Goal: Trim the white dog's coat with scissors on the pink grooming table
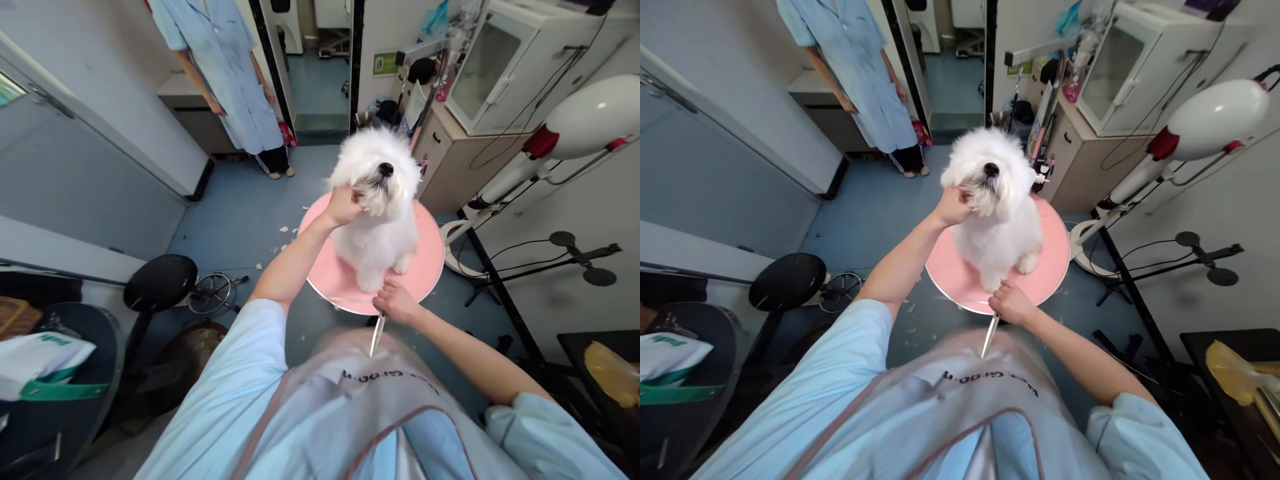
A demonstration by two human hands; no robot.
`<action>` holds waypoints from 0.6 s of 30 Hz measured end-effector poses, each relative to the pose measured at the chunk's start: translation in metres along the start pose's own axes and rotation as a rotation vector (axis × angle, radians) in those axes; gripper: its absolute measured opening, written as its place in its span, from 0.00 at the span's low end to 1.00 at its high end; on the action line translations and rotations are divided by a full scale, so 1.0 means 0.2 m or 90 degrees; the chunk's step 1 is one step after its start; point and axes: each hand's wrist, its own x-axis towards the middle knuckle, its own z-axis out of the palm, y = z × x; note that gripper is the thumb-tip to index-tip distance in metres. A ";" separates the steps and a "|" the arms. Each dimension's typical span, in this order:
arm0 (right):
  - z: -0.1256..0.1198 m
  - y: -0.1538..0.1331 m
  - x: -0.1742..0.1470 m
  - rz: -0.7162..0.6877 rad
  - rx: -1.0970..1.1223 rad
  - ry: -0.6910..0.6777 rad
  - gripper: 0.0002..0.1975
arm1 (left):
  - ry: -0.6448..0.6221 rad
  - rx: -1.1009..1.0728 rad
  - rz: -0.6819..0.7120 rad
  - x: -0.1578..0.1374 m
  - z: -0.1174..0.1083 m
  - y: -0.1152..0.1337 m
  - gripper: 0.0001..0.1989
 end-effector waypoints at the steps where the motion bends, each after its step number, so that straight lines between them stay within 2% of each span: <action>1: -0.02 0.02 0.02 0.053 -0.012 0.024 0.13 | -0.007 0.005 0.015 0.00 0.00 0.00 0.09; 3: -0.07 0.08 0.09 0.191 -0.041 0.071 0.13 | -0.012 0.013 0.046 0.00 0.00 -0.01 0.16; 4: -0.08 0.10 0.12 0.219 -0.048 0.067 0.13 | -0.005 0.007 0.053 0.00 0.00 0.00 0.19; 5: -0.10 0.11 0.15 0.208 -0.044 0.043 0.12 | 0.006 -0.003 0.054 0.01 0.00 0.00 0.20; 8: -0.11 0.12 0.20 0.078 -0.009 -0.039 0.11 | 0.052 -0.067 0.047 0.01 -0.01 0.01 0.17; 9: -0.12 0.13 0.21 0.082 -0.015 -0.030 0.11 | 0.054 -0.091 0.045 0.01 -0.02 0.00 0.13; 11: -0.12 0.15 0.22 0.171 -0.059 0.019 0.11 | 0.032 -0.132 0.040 -0.02 -0.04 -0.02 0.06; 13: -0.11 0.17 0.22 0.217 -0.084 0.011 0.11 | 0.008 -0.162 0.015 -0.08 -0.06 -0.09 0.08; 15: -0.07 0.15 0.19 0.148 -0.055 -0.066 0.10 | 0.020 -0.189 -0.072 -0.18 -0.08 -0.20 0.08; 17: 0.02 0.10 0.10 0.060 -0.002 -0.135 0.10 | 0.080 -0.232 -0.253 -0.29 -0.10 -0.32 0.08; 18: 0.07 0.06 0.04 0.054 0.017 -0.148 0.09 | 0.103 -0.276 -0.366 -0.35 -0.10 -0.38 0.10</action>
